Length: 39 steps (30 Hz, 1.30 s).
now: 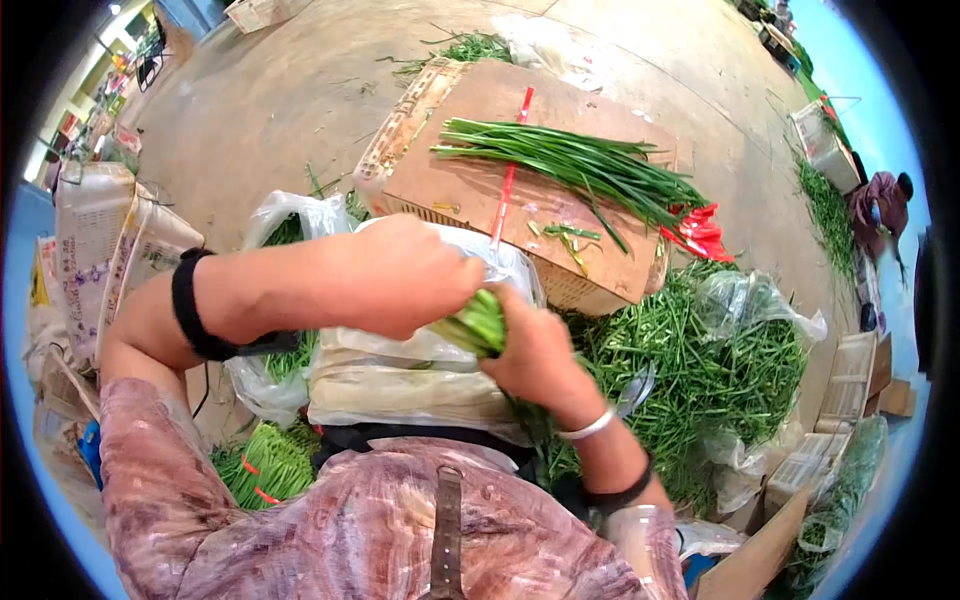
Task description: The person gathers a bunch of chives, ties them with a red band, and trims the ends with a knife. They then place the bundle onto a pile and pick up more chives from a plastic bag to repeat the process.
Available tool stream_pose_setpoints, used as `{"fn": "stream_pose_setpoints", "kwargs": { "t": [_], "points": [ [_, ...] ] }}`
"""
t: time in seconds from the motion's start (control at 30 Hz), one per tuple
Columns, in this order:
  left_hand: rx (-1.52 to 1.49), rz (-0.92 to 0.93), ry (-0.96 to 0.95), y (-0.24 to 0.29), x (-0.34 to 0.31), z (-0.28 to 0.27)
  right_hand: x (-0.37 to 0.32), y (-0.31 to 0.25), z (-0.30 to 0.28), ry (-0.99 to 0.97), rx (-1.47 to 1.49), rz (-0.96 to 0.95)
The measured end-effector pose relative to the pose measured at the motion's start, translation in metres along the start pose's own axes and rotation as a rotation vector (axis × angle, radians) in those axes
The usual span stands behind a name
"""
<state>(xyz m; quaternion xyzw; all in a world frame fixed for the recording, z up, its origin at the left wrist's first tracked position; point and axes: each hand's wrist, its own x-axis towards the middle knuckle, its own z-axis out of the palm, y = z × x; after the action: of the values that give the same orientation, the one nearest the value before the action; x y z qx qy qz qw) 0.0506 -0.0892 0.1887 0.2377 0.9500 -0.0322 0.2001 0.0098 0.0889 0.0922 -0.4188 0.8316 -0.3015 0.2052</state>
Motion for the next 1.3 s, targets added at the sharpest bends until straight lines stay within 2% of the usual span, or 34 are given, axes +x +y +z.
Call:
{"fn": "stream_pose_setpoints", "kwargs": {
  "t": [0.07,0.13,0.2,0.23,0.3,0.33,0.4,0.47,0.53,0.6,0.63,0.7,0.73,0.8,0.9,0.93,1.0,1.03,1.13,1.2,1.3],
  "points": [
    [-0.039,-0.004,0.203,-0.015,0.017,-0.002,0.011,-0.001,-0.039,0.026,-0.164,0.057],
    [-0.054,0.075,0.518,-0.037,0.041,0.003,0.029,0.008,-0.076,0.106,-0.393,0.003],
    [-0.02,0.014,0.682,-0.06,0.064,0.0,0.061,0.004,-0.115,0.086,-0.641,0.065],
    [-0.024,0.006,0.691,-0.074,0.068,-0.004,0.08,0.008,-0.13,0.102,-0.73,0.034],
    [0.328,-0.053,1.188,-0.098,0.072,-0.015,0.122,0.02,-0.159,0.129,-0.862,-0.031],
    [0.248,-0.142,1.257,-0.107,0.068,-0.014,0.145,0.026,-0.171,0.14,-0.903,-0.067],
    [-0.085,-0.115,1.493,-0.135,0.069,0.007,0.19,0.038,-0.183,0.129,-0.982,-0.035],
    [-0.799,-0.406,1.021,-0.144,0.075,0.046,0.234,0.055,-0.176,0.142,-0.967,-0.089],
    [-1.519,-0.443,0.368,-0.16,0.09,0.083,0.269,0.067,-0.156,0.165,-0.904,-0.149],
    [-1.883,-0.591,0.139,-0.168,0.113,0.12,0.308,0.106,-0.129,0.158,-0.808,-0.266],
    [-1.888,-0.599,0.152,-0.169,0.121,0.125,0.317,0.109,-0.119,0.111,-0.779,-0.25],
    [-2.145,-0.762,0.178,-0.169,0.141,0.132,0.326,0.112,-0.098,0.027,-0.73,-0.244],
    [-2.154,-0.771,0.187,-0.172,0.15,0.136,0.329,0.118,-0.088,0.024,-0.728,-0.254],
    [-2.435,-0.585,0.235,-0.177,0.167,0.14,0.335,0.126,-0.079,-0.094,-0.762,-0.145],
    [-2.521,-0.702,0.342,-0.172,0.185,0.124,0.334,0.123,-0.079,-0.148,-0.744,-0.089],
    [-2.519,-0.665,0.407,-0.171,0.19,0.124,0.333,0.121,-0.079,-0.155,-0.748,-0.097],
    [-2.537,-0.715,0.472,-0.166,0.194,0.118,0.33,0.117,-0.077,-0.308,-0.718,-0.145],
    [-2.542,-0.721,0.481,-0.166,0.196,0.12,0.33,0.113,-0.077,-0.34,-0.716,-0.057],
    [-2.561,-0.711,0.529,-0.166,0.198,0.123,0.335,0.118,-0.082,-0.365,-0.695,-0.102],
    [-2.541,-0.783,0.533,-0.164,0.198,0.119,0.338,0.113,-0.082,-0.401,-0.73,-0.099],
    [-2.562,-0.777,0.522,-0.166,0.201,0.124,0.341,0.104,-0.088,-0.488,-0.825,-0.044]
  ]
}}
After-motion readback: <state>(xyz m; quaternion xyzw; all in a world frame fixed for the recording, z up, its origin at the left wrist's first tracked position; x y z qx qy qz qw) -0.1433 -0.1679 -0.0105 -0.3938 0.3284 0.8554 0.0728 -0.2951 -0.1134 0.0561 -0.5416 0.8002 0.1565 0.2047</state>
